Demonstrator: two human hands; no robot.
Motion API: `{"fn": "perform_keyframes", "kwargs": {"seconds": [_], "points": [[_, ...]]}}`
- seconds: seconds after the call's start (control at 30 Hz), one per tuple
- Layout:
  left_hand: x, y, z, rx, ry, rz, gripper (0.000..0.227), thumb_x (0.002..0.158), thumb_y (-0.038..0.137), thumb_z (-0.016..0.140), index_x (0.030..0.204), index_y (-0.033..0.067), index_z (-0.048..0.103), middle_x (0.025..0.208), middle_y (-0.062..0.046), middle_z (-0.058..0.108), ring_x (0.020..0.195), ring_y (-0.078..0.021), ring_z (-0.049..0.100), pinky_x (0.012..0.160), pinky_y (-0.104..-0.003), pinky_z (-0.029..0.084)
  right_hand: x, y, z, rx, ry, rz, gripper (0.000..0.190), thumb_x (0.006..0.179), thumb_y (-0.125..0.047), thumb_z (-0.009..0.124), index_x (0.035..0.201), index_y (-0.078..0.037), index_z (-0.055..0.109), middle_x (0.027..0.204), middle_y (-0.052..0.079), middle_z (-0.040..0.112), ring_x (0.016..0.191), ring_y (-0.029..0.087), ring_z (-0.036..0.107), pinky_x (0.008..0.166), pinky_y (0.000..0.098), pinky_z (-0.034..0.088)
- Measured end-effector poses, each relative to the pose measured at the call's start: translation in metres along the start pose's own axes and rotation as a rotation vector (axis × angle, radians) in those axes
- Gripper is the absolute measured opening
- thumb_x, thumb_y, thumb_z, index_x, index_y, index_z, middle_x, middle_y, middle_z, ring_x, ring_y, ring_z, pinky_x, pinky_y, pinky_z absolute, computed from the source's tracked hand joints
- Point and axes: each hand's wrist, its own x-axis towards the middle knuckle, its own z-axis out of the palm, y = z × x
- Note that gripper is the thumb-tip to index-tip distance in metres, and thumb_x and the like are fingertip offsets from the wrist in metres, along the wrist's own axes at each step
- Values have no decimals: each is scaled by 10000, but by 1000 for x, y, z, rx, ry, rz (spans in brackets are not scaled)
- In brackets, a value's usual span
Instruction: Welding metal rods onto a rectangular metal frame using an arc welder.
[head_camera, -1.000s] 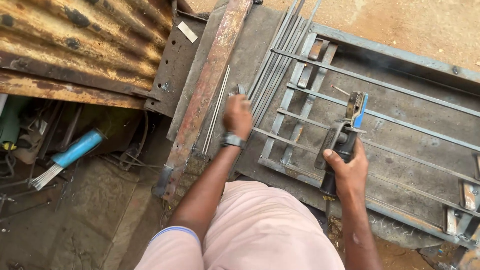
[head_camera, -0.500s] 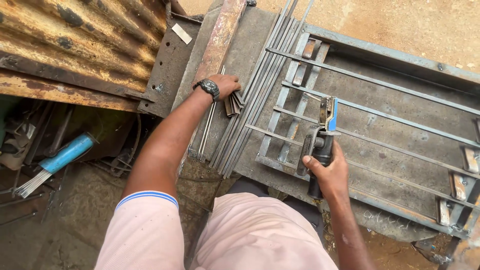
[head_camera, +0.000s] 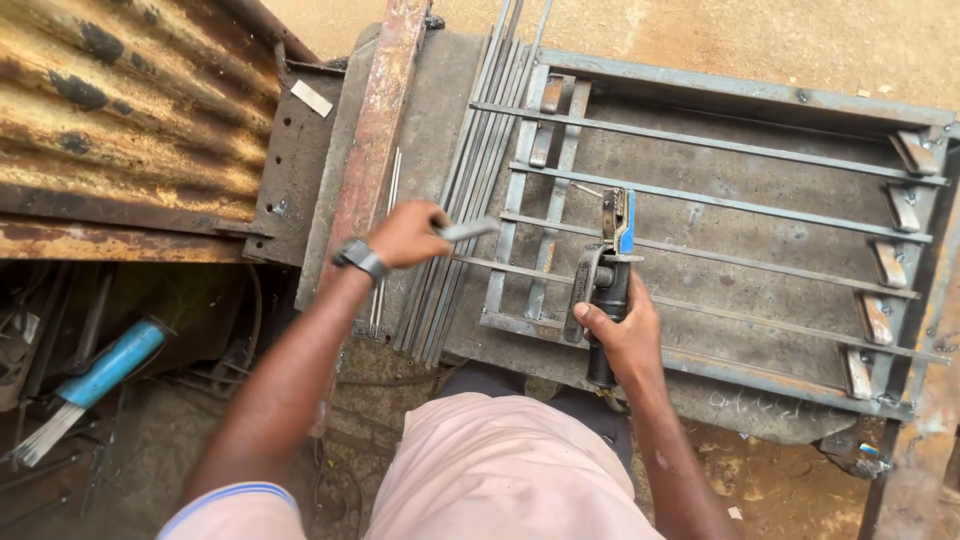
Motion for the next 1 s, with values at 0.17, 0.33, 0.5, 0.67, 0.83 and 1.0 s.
{"fn": "perform_keyframes", "kwargs": {"seconds": [0.17, 0.33, 0.5, 0.67, 0.83, 1.0], "points": [[23, 66, 50, -271, 17, -62, 311, 806, 305, 808, 1002, 71, 748, 857, -78, 756, 648, -144, 662, 562, -320, 551, -2, 1, -6, -33, 33, 16, 831, 704, -428, 851, 1367, -33, 543, 893, 63, 672, 748, 142, 692, 641, 298, 608], [47, 109, 67, -157, 280, -135, 327, 798, 368, 860, 935, 82, 778, 817, -119, 762, 677, -186, 706, 595, -337, 545, -5, 8, -12, 17, 37, 23, 839, 699, -437, 857, 1356, -18, 545, 900, 75, 677, 756, 152, 688, 652, 318, 604], [50, 111, 77, -146, 414, -242, 371, 732, 404, 888, 912, 105, 762, 857, -96, 764, 746, -239, 725, 617, -412, 560, -9, 11, -14, 2, 45, 31, 788, 716, -416, 845, 1340, -22, 566, 935, 72, 682, 804, 154, 697, 702, 310, 607], [46, 118, 76, -173, 430, -295, 396, 745, 434, 886, 935, 111, 759, 872, -94, 778, 795, -255, 743, 664, -425, 567, -5, 20, -14, -47, 45, 28, 827, 712, -440, 838, 1371, -27, 555, 982, 90, 690, 872, 170, 701, 774, 339, 599], [51, 111, 83, -207, 462, -290, 406, 732, 413, 895, 968, 111, 762, 868, -86, 778, 804, -244, 749, 670, -419, 574, 2, 10, -8, -60, 34, 87, 858, 672, -426, 815, 1394, -43, 554, 980, 97, 683, 846, 198, 699, 754, 373, 608], [47, 117, 78, -227, 440, -329, 421, 733, 415, 894, 1000, 116, 767, 862, -78, 779, 797, -238, 751, 663, -418, 573, 16, -2, 6, -140, 16, 124, 829, 660, -348, 847, 1379, -53, 560, 971, 107, 697, 851, 211, 713, 785, 373, 604]]}}
